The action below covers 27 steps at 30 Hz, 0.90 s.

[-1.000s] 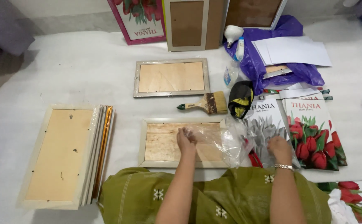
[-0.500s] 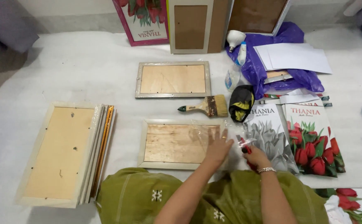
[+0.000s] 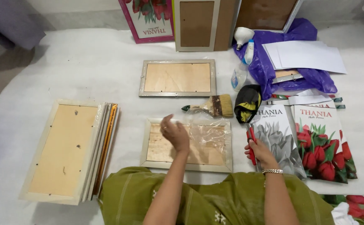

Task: Assembling picture frames by inserting artwork and applying finish with a brush

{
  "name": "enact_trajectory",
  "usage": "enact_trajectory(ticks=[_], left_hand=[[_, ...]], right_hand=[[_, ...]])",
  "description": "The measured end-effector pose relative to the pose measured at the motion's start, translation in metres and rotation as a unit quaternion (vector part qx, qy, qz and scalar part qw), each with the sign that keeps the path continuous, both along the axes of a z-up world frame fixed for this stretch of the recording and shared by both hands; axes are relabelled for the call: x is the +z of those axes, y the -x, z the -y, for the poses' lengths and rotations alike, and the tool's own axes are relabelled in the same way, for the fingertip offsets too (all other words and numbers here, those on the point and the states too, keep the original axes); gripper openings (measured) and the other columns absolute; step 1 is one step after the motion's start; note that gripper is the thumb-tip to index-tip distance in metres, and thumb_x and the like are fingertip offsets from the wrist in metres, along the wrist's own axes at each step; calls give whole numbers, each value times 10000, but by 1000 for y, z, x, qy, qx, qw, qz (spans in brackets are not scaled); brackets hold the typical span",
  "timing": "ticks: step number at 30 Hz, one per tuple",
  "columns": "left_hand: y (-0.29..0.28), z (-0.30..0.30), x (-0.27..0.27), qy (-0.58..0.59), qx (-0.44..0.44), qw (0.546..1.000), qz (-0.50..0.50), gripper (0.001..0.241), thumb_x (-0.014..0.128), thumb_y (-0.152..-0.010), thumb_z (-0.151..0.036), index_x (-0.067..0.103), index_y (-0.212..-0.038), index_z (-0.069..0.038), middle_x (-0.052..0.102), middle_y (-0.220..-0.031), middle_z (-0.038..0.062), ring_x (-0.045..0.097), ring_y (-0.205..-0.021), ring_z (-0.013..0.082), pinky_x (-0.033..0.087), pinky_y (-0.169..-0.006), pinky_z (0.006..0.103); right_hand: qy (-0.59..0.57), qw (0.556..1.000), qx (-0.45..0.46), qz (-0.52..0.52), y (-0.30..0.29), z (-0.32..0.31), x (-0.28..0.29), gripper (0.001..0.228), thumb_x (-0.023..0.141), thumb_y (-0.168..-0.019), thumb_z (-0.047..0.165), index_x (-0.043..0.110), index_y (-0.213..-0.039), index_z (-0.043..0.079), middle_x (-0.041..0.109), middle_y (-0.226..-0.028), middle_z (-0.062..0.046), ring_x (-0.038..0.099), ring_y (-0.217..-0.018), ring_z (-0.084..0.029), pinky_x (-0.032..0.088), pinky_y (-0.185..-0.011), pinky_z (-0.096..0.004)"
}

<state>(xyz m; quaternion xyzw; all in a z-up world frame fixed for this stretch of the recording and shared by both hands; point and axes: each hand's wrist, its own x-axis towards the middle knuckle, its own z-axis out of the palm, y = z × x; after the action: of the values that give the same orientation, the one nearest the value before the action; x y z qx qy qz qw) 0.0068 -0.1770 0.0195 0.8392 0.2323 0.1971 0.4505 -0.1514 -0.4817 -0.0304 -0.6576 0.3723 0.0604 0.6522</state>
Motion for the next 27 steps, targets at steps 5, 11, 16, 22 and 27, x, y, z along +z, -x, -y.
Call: enact_trajectory(ticks=[5, 11, 16, 22, 27], left_hand=[[20, 86, 12, -242, -401, 823, 320, 111, 635, -887, -132, 702, -956, -186, 699, -1042, 25, 647, -1099, 230, 480, -991, 366], [14, 118, -18, -331, -519, 783, -87, 907, 855, -767, -380, 447, -1459, 41, 512, -1465, 292, 447, -1412, 436, 275, -1193, 595], [33, 140, -29, -445, -536, 711, 93, 102, 647, -895, -162, 744, -925, -146, 679, -902, 62, 675, -864, 275, 507, -816, 450], [80, 133, -46, -310, -726, 614, 22, 241, 527, -943, -101, 707, -1102, -77, 718, -941, 191, 731, -884, 390, 590, -756, 515], [119, 85, -14, -199, -792, 578, 16, 216, 550, -869, -61, 593, -1060, 31, 659, -918, 281, 682, -801, 516, 581, -656, 627]], right_hand=[[8, 1000, -12, 21, 0, -12, 21, 331, 463, -1099, 230, 489, -1293, -37, 663, -1026, -235, 679, -837, -317, 597, -681, -411], [60, 984, -165, 30, 1, 3, 15, 509, 595, -1058, 514, 680, -945, 26, 584, -582, -138, 557, -439, -216, 507, -361, -315], [62, 974, -213, 48, -3, -4, 37, 560, 644, -1034, 558, 694, -907, 15, 595, -601, -141, 599, -511, -200, 535, -434, -290], [45, 974, -210, 66, -9, -6, 45, 591, 585, -1058, 566, 666, -881, 8, 572, -590, -131, 576, -501, -193, 530, -467, -273], [31, 978, -194, 66, -9, -9, 54, 603, 585, -1055, 574, 658, -896, -3, 591, -609, -138, 587, -536, -205, 535, -499, -288]])
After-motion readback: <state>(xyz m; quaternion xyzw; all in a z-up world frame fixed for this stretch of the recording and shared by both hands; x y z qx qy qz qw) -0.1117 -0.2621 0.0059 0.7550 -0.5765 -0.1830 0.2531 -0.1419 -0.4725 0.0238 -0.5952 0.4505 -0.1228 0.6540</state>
